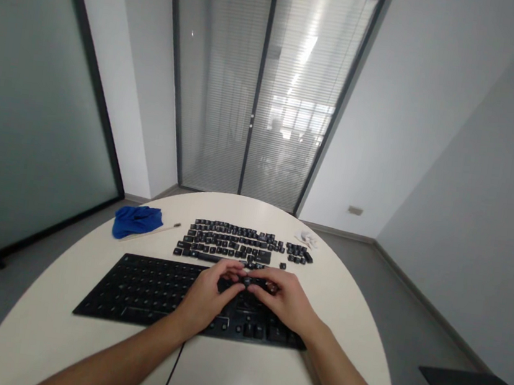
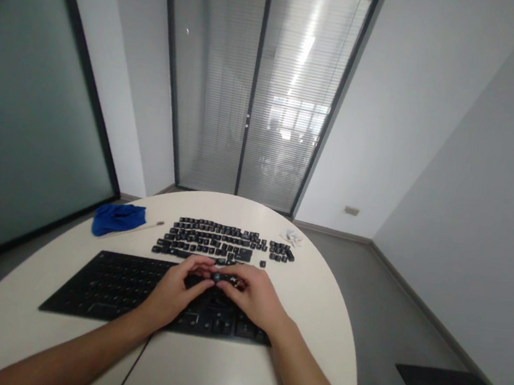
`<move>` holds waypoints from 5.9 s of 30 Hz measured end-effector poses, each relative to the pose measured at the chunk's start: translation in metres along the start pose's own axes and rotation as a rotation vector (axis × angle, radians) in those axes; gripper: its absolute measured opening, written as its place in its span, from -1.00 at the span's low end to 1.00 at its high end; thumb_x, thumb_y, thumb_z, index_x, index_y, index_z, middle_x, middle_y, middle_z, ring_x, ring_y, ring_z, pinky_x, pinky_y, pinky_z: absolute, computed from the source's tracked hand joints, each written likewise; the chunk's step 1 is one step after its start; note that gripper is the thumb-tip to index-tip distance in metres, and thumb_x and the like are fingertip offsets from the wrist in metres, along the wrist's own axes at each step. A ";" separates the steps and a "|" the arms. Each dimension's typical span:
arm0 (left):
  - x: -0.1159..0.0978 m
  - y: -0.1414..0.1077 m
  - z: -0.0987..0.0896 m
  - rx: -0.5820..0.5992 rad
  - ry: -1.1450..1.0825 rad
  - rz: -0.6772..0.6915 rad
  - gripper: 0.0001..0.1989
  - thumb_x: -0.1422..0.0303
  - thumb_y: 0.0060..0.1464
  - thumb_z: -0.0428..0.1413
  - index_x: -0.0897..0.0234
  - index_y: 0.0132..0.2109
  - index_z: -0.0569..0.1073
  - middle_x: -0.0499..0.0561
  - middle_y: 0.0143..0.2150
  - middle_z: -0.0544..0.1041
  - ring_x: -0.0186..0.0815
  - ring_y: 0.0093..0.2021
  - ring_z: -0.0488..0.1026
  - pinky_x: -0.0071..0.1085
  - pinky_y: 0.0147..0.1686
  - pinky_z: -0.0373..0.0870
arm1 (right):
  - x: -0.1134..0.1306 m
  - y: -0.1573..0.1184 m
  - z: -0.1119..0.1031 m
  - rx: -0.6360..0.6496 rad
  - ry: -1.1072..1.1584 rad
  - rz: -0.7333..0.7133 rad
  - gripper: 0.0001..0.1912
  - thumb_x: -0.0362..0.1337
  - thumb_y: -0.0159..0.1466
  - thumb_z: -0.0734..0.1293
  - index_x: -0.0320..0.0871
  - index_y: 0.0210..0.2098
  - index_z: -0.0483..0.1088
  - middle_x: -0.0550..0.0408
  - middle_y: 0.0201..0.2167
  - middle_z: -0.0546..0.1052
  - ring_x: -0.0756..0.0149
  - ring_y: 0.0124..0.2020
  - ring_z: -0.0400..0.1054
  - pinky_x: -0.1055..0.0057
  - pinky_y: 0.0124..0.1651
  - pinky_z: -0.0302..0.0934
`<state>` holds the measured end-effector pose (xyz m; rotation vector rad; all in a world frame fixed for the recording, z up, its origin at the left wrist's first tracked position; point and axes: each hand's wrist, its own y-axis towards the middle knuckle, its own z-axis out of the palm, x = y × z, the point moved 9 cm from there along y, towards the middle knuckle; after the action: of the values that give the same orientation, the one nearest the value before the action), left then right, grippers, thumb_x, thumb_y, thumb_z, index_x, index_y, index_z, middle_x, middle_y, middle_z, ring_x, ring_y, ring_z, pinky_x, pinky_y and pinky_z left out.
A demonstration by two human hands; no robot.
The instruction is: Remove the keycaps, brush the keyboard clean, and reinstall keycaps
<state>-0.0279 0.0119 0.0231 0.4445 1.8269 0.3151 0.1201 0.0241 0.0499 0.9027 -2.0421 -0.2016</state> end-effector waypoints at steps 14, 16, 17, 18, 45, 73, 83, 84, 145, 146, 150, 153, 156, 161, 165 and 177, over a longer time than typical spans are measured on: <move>-0.015 -0.012 0.021 0.275 0.263 0.111 -0.63 0.42 0.10 0.27 0.18 0.05 0.42 0.04 0.05 0.52 -0.16 0.06 0.44 -0.14 0.11 0.36 | -0.080 -0.011 -0.073 -0.258 -0.251 0.297 -0.61 0.02 0.27 0.36 -0.15 -0.11 0.56 0.28 -0.66 0.20 0.35 -0.59 0.08 0.43 -0.46 -0.02; -0.022 -0.018 0.029 0.379 0.312 0.189 -0.59 0.42 0.08 0.30 0.19 0.07 0.41 0.05 0.08 0.51 -0.16 0.09 0.41 -0.16 0.13 0.35 | -0.098 -0.013 -0.078 -0.227 -0.273 0.327 -0.58 0.05 0.24 0.37 -0.16 -0.14 0.58 0.26 -0.64 0.22 0.34 -0.57 0.11 0.43 -0.45 -0.02; -0.024 -0.020 0.033 0.417 0.330 0.220 -0.58 0.42 0.07 0.31 0.19 0.06 0.41 0.04 0.08 0.51 -0.17 0.10 0.41 -0.17 0.13 0.34 | -0.105 -0.014 -0.078 -0.201 -0.277 0.336 -0.58 0.05 0.23 0.37 -0.16 -0.15 0.58 0.24 -0.62 0.24 0.34 -0.55 0.13 0.42 -0.44 -0.01; -0.026 -0.022 0.035 0.442 0.341 0.243 -0.59 0.42 0.07 0.31 0.19 0.05 0.42 0.04 0.07 0.51 -0.17 0.09 0.41 -0.18 0.13 0.34 | -0.110 -0.014 -0.076 -0.173 -0.278 0.345 -0.58 0.04 0.23 0.38 -0.17 -0.15 0.59 0.23 -0.62 0.26 0.33 -0.55 0.15 0.42 -0.43 0.00; -0.030 -0.030 0.047 0.573 0.451 0.304 -0.80 0.37 0.14 0.25 0.19 -0.08 0.51 0.03 -0.10 0.51 -0.16 -0.03 0.40 -0.26 -0.07 0.37 | -0.134 -0.013 -0.057 -0.043 -0.178 0.444 -0.63 -0.06 0.14 0.46 -0.16 -0.16 0.62 0.10 -0.44 0.56 0.24 -0.41 0.35 0.39 -0.31 0.17; -0.023 -0.020 0.031 0.517 0.413 0.285 -0.46 0.31 -0.04 0.34 0.19 0.07 0.33 0.10 0.03 0.42 -0.06 0.05 0.35 -0.10 0.13 0.28 | -0.013 -0.010 0.017 0.103 0.152 0.187 -0.65 -0.07 0.35 0.26 -0.10 -0.50 0.29 0.23 -0.66 0.33 0.40 -0.62 0.23 0.50 -0.51 0.10; -0.018 -0.019 0.032 0.562 0.420 0.213 -0.54 0.31 -0.05 0.37 0.19 -0.04 0.36 0.06 -0.01 0.43 -0.08 0.03 0.36 -0.14 0.06 0.33 | 0.017 -0.006 0.024 0.197 -0.065 0.107 -0.64 -0.15 0.38 0.25 -0.10 -0.53 0.23 0.23 -0.63 0.35 0.39 -0.57 0.23 0.48 -0.45 0.06; -0.018 -0.019 0.033 0.566 0.411 0.211 -0.53 0.32 -0.05 0.37 0.19 -0.02 0.37 0.07 0.00 0.44 -0.08 0.04 0.36 -0.14 0.07 0.32 | 0.019 -0.005 0.024 0.194 -0.087 0.098 -0.63 -0.15 0.39 0.23 -0.10 -0.53 0.23 0.22 -0.64 0.35 0.39 -0.57 0.23 0.48 -0.45 0.06; -0.019 -0.021 0.034 0.556 0.492 0.322 -0.54 0.20 0.01 0.37 0.06 0.08 0.54 0.07 0.06 0.44 -0.09 0.08 0.37 -0.11 0.12 0.31 | -0.060 -0.018 0.021 0.367 0.488 0.415 -0.68 -0.12 -0.03 0.62 -0.18 -0.36 0.65 0.16 -0.61 0.54 0.44 -0.60 0.27 0.50 -0.52 0.04; -0.018 -0.021 0.034 0.551 0.489 0.322 -0.54 0.21 0.01 0.36 0.06 0.08 0.54 0.07 0.06 0.44 -0.09 0.08 0.37 -0.12 0.12 0.32 | -0.058 -0.018 0.020 0.370 0.472 0.410 -0.68 -0.11 -0.03 0.61 -0.19 -0.36 0.65 0.16 -0.61 0.53 0.45 -0.60 0.26 0.49 -0.51 0.04; -0.017 -0.021 0.034 0.552 0.479 0.322 -0.54 0.24 -0.01 0.37 0.09 0.07 0.53 0.07 0.06 0.43 -0.10 0.08 0.36 -0.13 0.12 0.31 | -0.040 -0.017 0.016 0.367 0.391 0.330 -0.68 -0.04 0.07 0.56 -0.17 -0.35 0.63 0.15 -0.54 0.53 0.41 -0.54 0.29 0.48 -0.47 0.13; -0.016 -0.021 0.035 0.558 0.467 0.321 -0.56 0.24 -0.03 0.39 0.10 0.02 0.54 0.06 0.06 0.43 -0.11 0.08 0.35 -0.12 0.13 0.30 | -0.018 -0.014 0.015 0.366 0.329 0.250 -0.68 0.00 0.16 0.49 -0.15 -0.32 0.60 0.11 -0.43 0.55 0.35 -0.42 0.36 0.46 -0.38 0.23; -0.015 -0.020 0.035 0.557 0.454 0.321 -0.58 0.23 -0.05 0.40 0.12 -0.03 0.55 0.05 0.05 0.43 -0.11 0.08 0.35 -0.13 0.13 0.30 | 0.002 -0.013 0.016 0.377 0.260 0.185 -0.71 -0.03 0.24 0.44 -0.15 -0.30 0.57 0.09 -0.36 0.56 0.32 -0.35 0.40 0.43 -0.29 0.27; -0.016 -0.020 0.035 0.556 0.442 0.327 -0.59 0.24 -0.06 0.41 0.12 -0.04 0.54 0.04 0.04 0.43 -0.12 0.08 0.35 -0.14 0.14 0.29 | 0.007 -0.013 0.018 0.375 0.266 0.196 -0.71 -0.04 0.28 0.42 -0.16 -0.29 0.53 0.08 -0.39 0.57 0.32 -0.38 0.43 0.44 -0.33 0.28; -0.018 -0.021 0.034 0.554 0.439 0.329 -0.60 0.23 -0.05 0.40 0.09 -0.03 0.55 0.04 0.04 0.43 -0.11 0.08 0.35 -0.13 0.13 0.29 | -0.007 -0.015 0.027 0.377 0.425 0.305 -0.68 -0.01 0.24 0.44 -0.17 -0.29 0.49 0.08 -0.46 0.60 0.30 -0.42 0.49 0.42 -0.33 0.36; -0.021 -0.019 0.034 0.538 0.449 0.307 -0.58 0.20 -0.02 0.38 0.08 0.02 0.56 0.05 0.05 0.45 -0.12 0.09 0.36 -0.13 0.14 0.31 | -0.034 -0.013 0.030 0.307 0.559 0.401 -0.58 0.06 0.14 0.50 -0.21 -0.30 0.52 0.08 -0.51 0.62 0.31 -0.46 0.52 0.41 -0.32 0.39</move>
<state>0.0070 -0.0154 0.0228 1.1059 2.2841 0.1279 0.1161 0.0322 0.0036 0.6145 -1.6926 0.5401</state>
